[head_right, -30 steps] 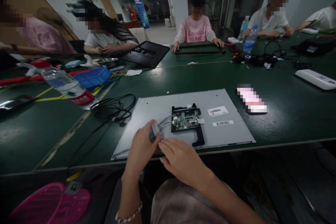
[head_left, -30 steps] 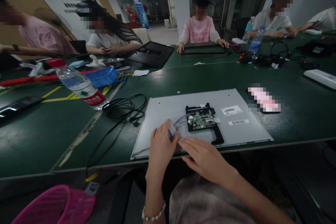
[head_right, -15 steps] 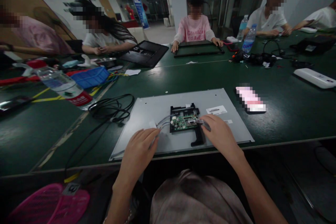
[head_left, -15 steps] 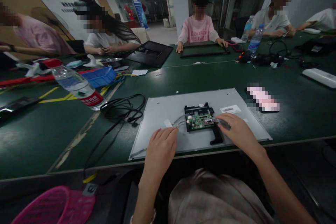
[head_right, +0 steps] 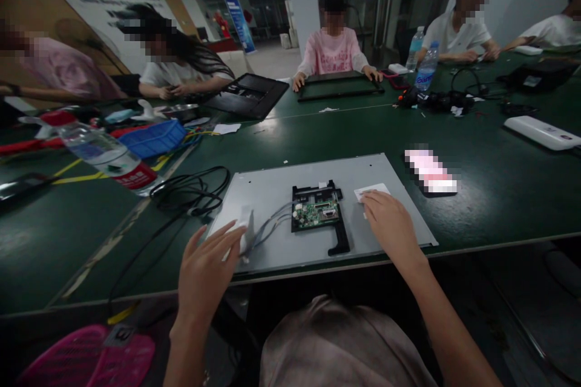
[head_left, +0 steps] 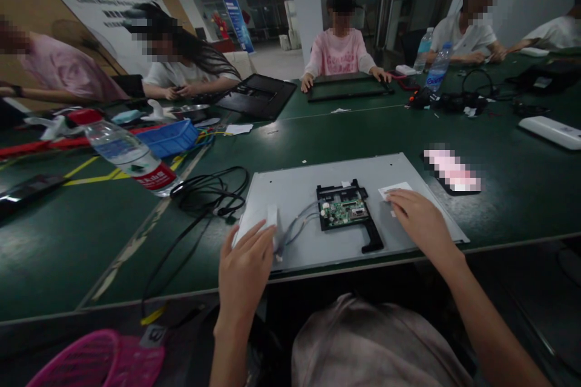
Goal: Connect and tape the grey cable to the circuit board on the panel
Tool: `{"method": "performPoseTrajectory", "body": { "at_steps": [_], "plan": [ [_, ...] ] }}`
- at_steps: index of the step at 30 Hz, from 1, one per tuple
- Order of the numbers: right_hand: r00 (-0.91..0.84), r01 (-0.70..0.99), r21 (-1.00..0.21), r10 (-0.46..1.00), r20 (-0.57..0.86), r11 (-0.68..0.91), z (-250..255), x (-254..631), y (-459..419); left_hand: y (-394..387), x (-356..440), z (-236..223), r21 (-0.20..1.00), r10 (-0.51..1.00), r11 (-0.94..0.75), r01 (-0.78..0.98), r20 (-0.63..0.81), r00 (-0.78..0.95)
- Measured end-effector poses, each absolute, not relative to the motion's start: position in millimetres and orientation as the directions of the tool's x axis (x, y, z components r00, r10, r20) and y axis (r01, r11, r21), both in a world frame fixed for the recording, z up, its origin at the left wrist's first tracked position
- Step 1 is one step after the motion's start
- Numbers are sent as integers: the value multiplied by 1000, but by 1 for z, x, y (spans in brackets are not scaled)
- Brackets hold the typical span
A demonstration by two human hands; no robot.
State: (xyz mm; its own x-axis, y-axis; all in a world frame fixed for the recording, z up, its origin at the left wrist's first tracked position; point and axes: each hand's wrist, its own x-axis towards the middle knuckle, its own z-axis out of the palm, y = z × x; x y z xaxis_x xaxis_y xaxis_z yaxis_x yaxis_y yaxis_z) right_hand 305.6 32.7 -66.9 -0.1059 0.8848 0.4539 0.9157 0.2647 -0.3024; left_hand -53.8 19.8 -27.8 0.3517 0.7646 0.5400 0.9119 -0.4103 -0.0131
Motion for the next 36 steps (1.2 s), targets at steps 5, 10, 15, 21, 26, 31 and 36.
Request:
{"method": "performPoseTrajectory", "body": {
  "at_steps": [5,10,15,21,26,31,36],
  "plan": [
    [-80,877,-395,894,441,273,-68,311,28,21,-59,-39,161,870,-339,927,429,244],
    [-111,841,-438,894,434,317,-47,306,37,20,-34,-35,261,856,-338,904,486,179],
    [-272,813,-411,892,360,413,-23,283,74,25,34,-33,302,827,-502,811,444,346],
    [-425,827,-288,872,242,483,-15,256,117,41,68,-43,331,814,-547,769,425,395],
    [-428,866,-213,891,151,452,-16,245,130,41,62,-49,341,836,-530,777,361,412],
    [-386,891,-174,902,194,419,-11,248,135,38,64,-49,328,847,-513,793,342,407],
    [-274,934,-146,918,288,325,-11,275,138,38,65,-48,316,850,-509,801,335,408]
  ]
}}
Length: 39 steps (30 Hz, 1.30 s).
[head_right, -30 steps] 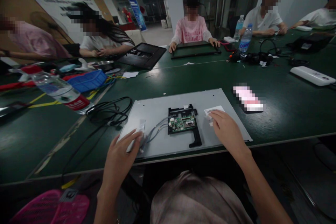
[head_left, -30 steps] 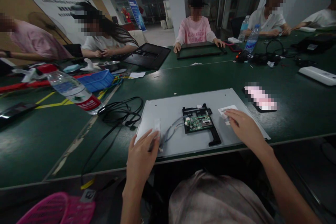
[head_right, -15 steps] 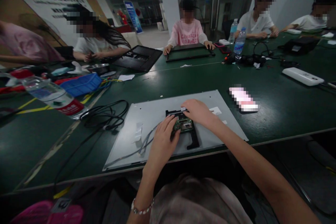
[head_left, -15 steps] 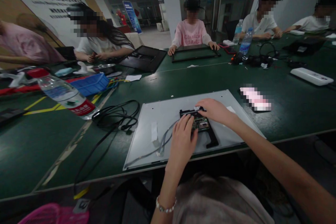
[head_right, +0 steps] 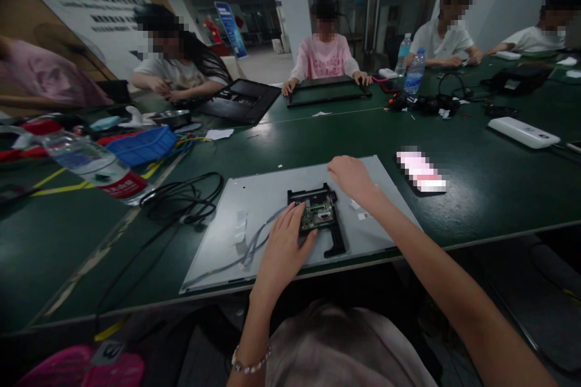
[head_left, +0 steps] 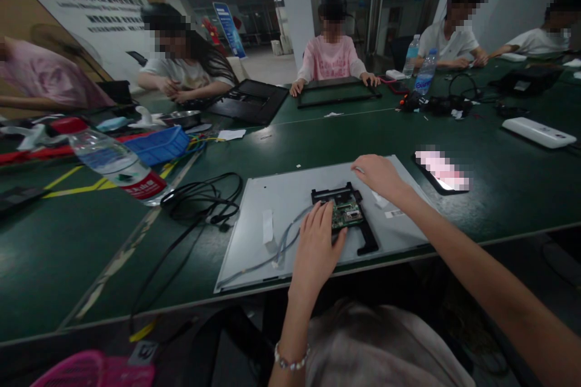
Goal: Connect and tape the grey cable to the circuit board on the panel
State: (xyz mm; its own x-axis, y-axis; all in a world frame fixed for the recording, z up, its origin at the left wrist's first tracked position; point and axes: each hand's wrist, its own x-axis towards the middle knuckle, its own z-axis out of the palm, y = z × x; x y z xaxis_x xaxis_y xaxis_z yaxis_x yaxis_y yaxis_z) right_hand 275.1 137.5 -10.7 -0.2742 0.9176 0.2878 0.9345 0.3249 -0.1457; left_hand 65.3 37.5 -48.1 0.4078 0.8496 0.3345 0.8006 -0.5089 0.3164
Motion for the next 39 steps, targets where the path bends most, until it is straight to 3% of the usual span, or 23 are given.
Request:
{"method": "performPoseTrajectory", "body": {
  "at_steps": [5,18,27,39],
  "plan": [
    [-257,943,-166,947,192,290,-27,293,135,37,65,-47,312,853,-502,807,329,404],
    [-129,858,-437,938,321,268,-38,311,63,35,67,-49,288,864,-453,844,377,335],
    [-115,917,-327,938,327,227,-82,306,38,36,69,-52,237,891,-382,893,351,288],
    [-107,915,-328,925,363,235,-85,306,37,36,70,-50,216,891,-387,896,337,304]
  ]
}}
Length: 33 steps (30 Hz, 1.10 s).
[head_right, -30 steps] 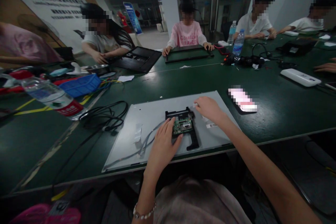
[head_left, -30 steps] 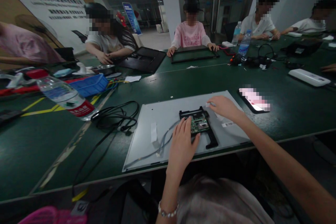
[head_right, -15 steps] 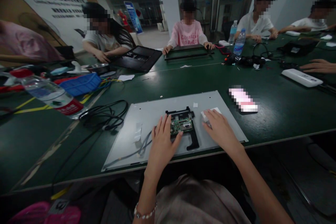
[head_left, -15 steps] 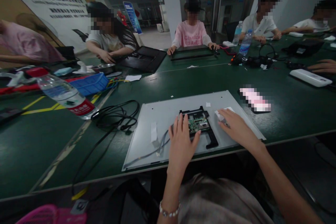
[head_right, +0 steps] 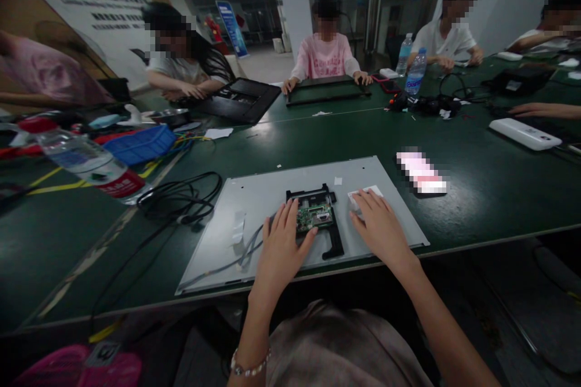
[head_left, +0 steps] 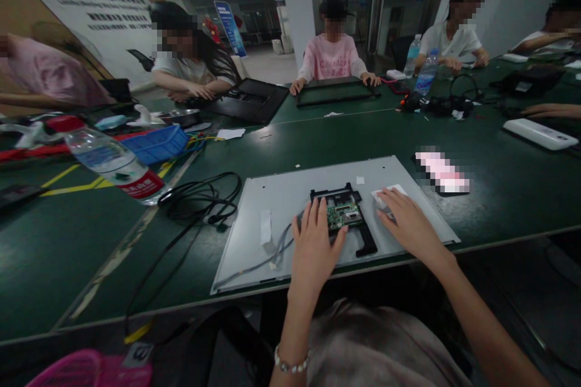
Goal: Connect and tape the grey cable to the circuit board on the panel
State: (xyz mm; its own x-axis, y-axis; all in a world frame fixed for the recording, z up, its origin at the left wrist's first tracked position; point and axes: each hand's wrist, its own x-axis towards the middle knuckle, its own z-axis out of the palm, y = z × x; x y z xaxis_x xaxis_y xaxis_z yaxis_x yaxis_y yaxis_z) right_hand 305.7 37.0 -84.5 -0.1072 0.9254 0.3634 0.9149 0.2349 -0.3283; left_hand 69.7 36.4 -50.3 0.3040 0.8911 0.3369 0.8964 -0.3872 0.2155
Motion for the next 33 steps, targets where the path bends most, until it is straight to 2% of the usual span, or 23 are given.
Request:
{"method": "performPoseTrajectory", "body": {
  "at_steps": [8,14,17,23,29,33],
  "plan": [
    [-106,915,-331,929,355,231,-85,306,37,35,69,-51,242,893,-387,890,338,297],
    [-115,912,-331,925,362,243,-86,307,37,36,59,-41,456,886,-410,790,404,227],
    [-109,912,-334,926,361,237,-86,307,36,41,47,-34,507,898,-393,767,390,203],
    [-100,908,-342,920,379,240,-85,305,35,44,17,-23,447,931,-353,822,256,260],
    [-102,912,-334,923,372,236,-85,305,34,42,-7,-15,458,931,-356,815,247,268],
    [-102,909,-342,922,374,239,-86,306,35,44,-11,-23,348,930,-364,864,192,315]
  ]
}}
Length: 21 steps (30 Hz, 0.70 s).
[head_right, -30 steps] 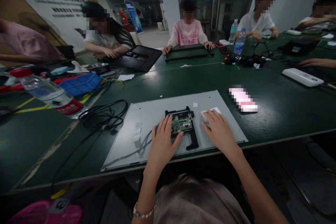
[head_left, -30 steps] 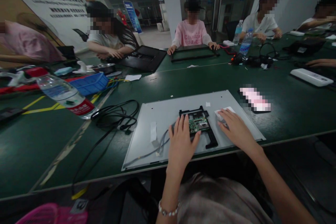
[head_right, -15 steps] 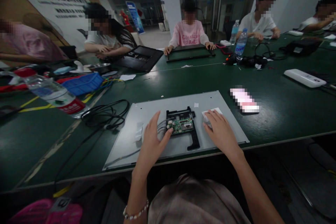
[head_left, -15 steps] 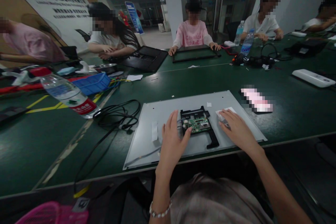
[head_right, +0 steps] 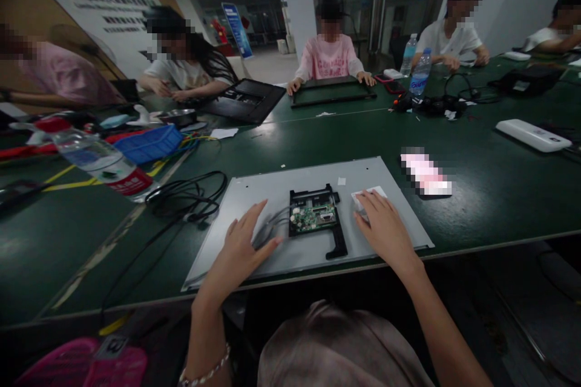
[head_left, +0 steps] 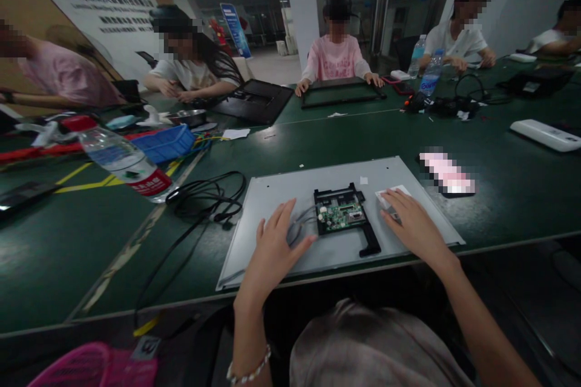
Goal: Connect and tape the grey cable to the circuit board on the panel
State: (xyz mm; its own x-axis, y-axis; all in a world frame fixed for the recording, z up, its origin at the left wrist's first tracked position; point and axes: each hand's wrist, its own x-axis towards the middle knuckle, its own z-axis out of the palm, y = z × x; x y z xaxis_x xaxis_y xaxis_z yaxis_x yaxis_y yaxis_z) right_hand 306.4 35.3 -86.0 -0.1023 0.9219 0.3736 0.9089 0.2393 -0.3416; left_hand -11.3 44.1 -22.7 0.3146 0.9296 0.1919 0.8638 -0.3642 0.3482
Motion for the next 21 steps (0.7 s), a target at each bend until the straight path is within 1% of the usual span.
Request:
{"method": "performPoseTrajectory", "body": {
  "at_steps": [3,7,11,18,21],
  "plan": [
    [-100,912,-339,927,362,230,-86,307,36,46,-8,-29,255,923,-379,890,178,342],
    [-108,911,-336,925,365,239,-85,306,35,48,-4,-31,205,915,-393,896,182,360],
    [-104,912,-338,926,362,234,-83,306,35,51,-2,-31,219,907,-416,883,164,387],
    [-105,911,-341,928,357,234,-82,306,35,56,1,-31,272,914,-404,873,161,372],
    [-109,911,-338,928,356,236,-83,306,35,59,1,-32,269,911,-411,871,160,381]
  ]
}}
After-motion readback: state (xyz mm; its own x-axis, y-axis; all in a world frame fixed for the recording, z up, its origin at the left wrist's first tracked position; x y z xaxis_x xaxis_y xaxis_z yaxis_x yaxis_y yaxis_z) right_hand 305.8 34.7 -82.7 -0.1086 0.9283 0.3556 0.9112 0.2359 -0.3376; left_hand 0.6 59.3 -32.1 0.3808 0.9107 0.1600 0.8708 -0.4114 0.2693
